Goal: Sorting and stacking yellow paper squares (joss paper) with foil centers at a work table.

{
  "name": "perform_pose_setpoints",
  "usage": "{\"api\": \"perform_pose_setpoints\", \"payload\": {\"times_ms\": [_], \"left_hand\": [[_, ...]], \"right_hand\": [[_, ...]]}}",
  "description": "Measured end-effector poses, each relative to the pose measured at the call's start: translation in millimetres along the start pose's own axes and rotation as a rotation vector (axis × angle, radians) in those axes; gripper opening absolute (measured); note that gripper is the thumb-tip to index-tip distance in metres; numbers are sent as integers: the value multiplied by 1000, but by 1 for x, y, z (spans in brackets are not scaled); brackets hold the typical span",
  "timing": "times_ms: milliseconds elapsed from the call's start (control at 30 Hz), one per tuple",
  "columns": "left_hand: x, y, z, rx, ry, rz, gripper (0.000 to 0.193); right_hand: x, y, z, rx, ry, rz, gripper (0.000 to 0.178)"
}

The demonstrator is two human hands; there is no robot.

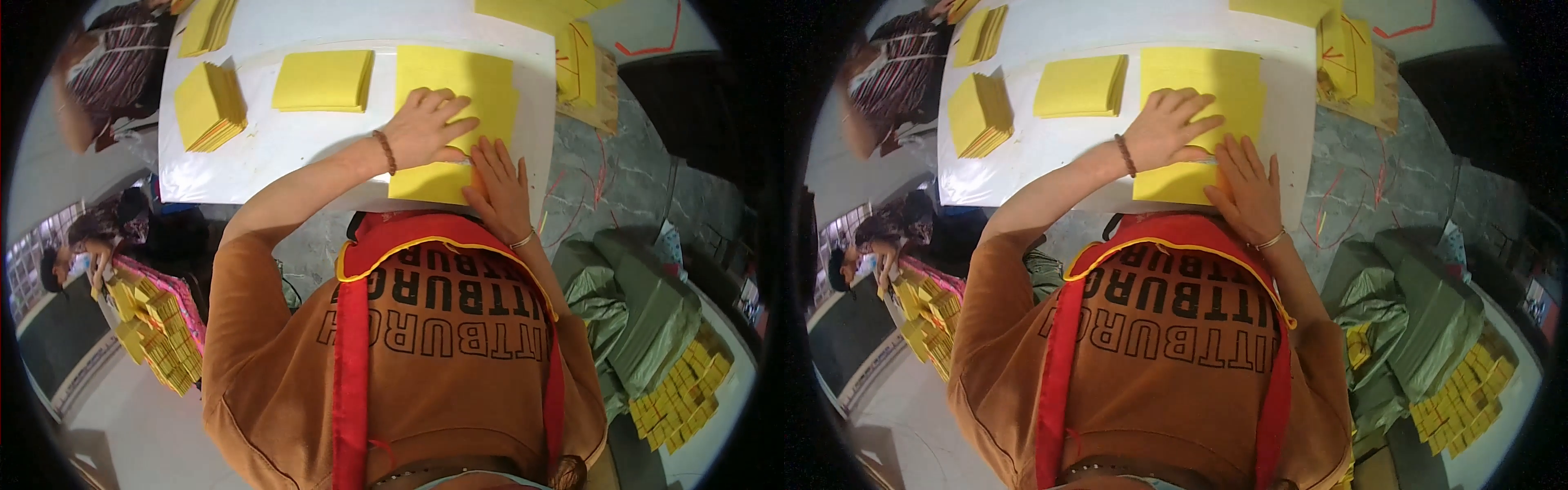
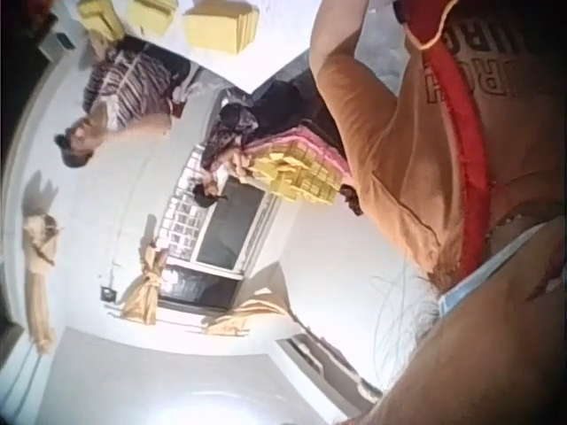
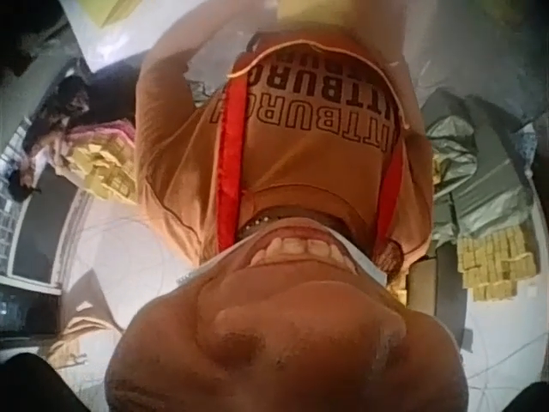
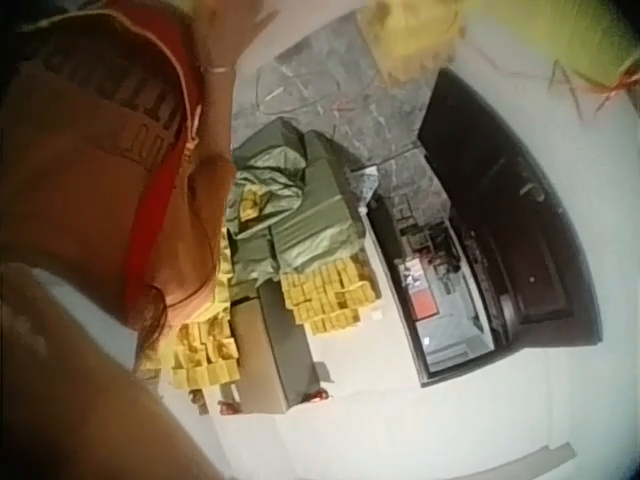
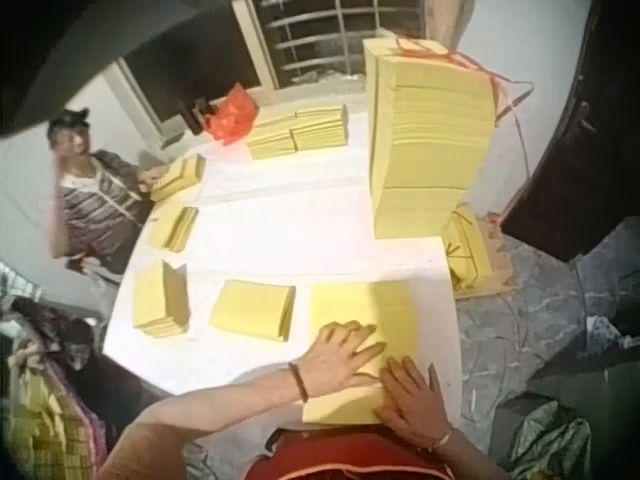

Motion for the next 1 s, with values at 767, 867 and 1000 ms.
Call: {"api": "perform_pose_setpoints", "payload": {"times_ms": [767,867,1000], "left_hand": [[108,-118,120,243,560,-368,52],[89,-130,144,268,563,-307,51],[79,-132,153,282,527,-263,55]], "right_hand": [[-24,-34,-105,-636,1208,-361,28],[-27,-33,-102,-654,1182,-333,28],[-32,-34,-101,-674,1190,-340,25]]}}
Point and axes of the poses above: each hand's wrist, its own y-axis towards the middle knuckle, its own x-axis out of the back of the hand, z = x × y, the point moved 10 cm from there along y, towards the middle knuckle, and after that the axes turned 13 degrees about -y, right-handed, at the moved point
